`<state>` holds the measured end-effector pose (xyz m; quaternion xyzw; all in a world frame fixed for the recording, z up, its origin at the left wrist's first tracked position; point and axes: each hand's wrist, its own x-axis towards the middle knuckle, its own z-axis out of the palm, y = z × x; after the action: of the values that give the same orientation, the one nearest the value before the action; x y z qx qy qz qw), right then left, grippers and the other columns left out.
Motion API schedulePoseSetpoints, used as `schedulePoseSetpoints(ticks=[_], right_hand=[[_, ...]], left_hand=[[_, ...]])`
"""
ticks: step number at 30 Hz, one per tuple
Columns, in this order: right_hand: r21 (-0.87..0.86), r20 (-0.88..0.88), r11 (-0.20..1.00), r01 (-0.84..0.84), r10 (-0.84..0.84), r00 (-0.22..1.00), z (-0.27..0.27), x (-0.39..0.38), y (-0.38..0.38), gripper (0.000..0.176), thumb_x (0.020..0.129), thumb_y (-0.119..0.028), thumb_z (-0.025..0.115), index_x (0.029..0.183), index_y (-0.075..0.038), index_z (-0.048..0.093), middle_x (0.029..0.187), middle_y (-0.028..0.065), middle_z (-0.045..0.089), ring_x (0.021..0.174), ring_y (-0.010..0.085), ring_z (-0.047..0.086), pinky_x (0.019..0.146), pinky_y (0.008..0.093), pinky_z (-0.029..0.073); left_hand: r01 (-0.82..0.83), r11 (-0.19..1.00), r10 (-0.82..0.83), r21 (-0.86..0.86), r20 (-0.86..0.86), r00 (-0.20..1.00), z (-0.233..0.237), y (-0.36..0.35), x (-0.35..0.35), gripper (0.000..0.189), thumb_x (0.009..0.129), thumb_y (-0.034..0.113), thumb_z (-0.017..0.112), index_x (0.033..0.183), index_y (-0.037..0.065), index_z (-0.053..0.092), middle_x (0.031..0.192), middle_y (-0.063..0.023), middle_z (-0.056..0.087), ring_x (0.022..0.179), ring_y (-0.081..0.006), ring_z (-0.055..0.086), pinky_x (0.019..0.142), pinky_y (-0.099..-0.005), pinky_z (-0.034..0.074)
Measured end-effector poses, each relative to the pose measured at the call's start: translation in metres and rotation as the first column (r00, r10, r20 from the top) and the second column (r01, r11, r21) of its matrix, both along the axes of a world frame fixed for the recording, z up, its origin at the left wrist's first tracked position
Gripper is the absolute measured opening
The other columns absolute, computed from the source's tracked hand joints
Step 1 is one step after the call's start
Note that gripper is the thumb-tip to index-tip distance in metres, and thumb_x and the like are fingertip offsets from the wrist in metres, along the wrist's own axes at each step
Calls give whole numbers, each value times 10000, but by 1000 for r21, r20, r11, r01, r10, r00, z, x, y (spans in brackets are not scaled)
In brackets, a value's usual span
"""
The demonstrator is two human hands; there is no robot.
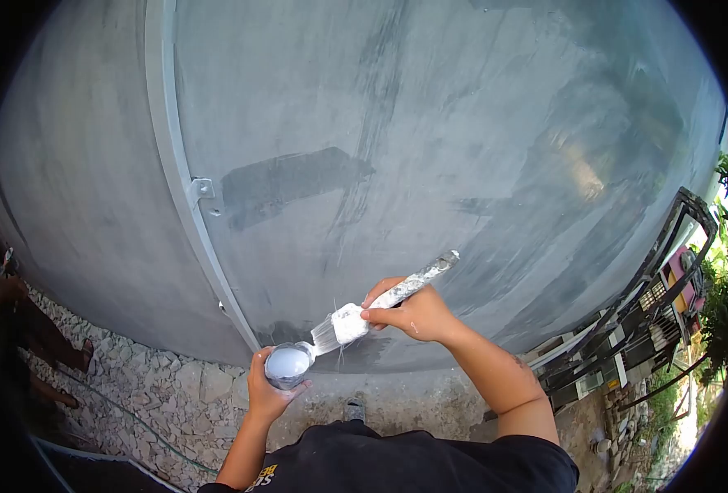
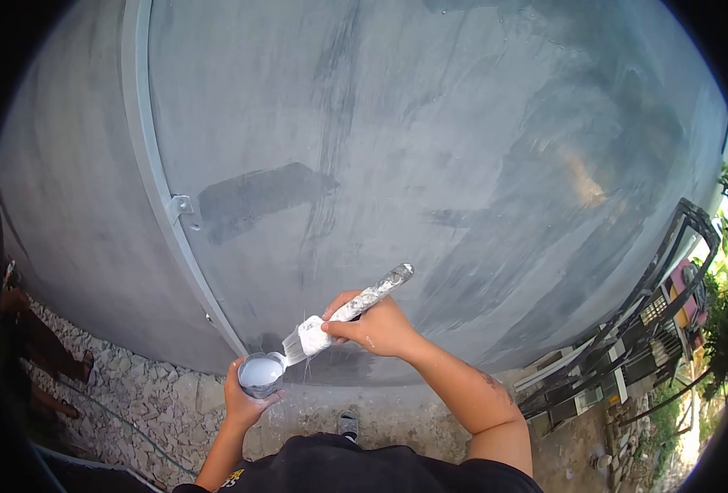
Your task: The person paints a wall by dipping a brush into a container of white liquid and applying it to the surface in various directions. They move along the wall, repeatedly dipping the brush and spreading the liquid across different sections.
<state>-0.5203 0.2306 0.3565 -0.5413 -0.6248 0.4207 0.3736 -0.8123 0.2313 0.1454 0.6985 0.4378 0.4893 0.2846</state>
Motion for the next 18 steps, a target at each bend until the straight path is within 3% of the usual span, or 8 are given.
schedulePoseSetpoints(ticks=[1,2,6,8,12,15,17,18], right_hand=[[73,53,997,6,-10,999,8,6,-4,179,870,-128,808,953,5,722,851,74,733,775,133,716,655,285,568],[239,259,971,5,-68,964,23,9,-8,151,867,-138,805,921,-15,735,852,69,745,769,150,719,673,308,558],[483,458,873,-68,-186,869,80,33,-16,110,849,-112,798,893,-30,741,871,85,754,760,191,723,689,326,560],[660,644,697,-281,-331,690,115,50,-19,61,854,-79,761,913,-78,746,863,100,746,736,221,713,653,330,554],[768,616,570,-292,-532,581,220,67,-33,65,839,-61,769,901,-56,751,900,115,757,770,231,729,663,331,561],[852,521,342,-396,-626,580,292,97,-27,81,902,-125,776,961,-73,760,896,76,757,755,191,703,690,258,550],[861,469,263,-436,-743,478,333,103,-33,64,929,-112,744,986,-92,765,946,77,745,815,187,716,710,246,575],[769,447,171,-616,-833,326,355,112,-32,84,928,-105,741,1001,-67,753,969,74,741,818,196,715,735,249,577]], left_hand=[[-16,997,18,-73,37,999,1,-3,-1,909,531,181,1019,1263,45,497,1146,-119,656,1046,-246,666,914,-387,541],[-17,994,21,-111,38,999,2,-4,-4,920,526,172,1017,1269,38,492,1151,-118,657,1056,-246,663,928,-383,534],[-58,994,63,-95,51,997,-21,0,-15,951,520,220,1020,1278,21,481,1137,-146,659,1054,-276,668,908,-397,544],[-53,991,64,-124,84,994,-24,-2,-17,958,515,218,1022,1279,17,480,1139,-144,657,1053,-272,666,910,-395,541],[-69,984,88,-166,106,990,-24,-3,-23,960,516,206,1022,1284,15,478,1145,-137,652,1053,-257,660,916,-383,534],[-62,985,82,-159,121,989,-26,-4,-23,953,520,200,1019,1284,16,480,1146,-139,653,1052,-258,662,918,-381,534],[-55,988,74,-142,136,988,-22,-4,-21,952,521,199,1017,1285,16,481,1146,-141,654,1052,-261,664,919,-381,533],[-52,987,71,-154,120,990,-20,-4,-21,950,521,197,1016,1286,18,482,1146,-142,655,1054,-263,665,919,-382,534]])
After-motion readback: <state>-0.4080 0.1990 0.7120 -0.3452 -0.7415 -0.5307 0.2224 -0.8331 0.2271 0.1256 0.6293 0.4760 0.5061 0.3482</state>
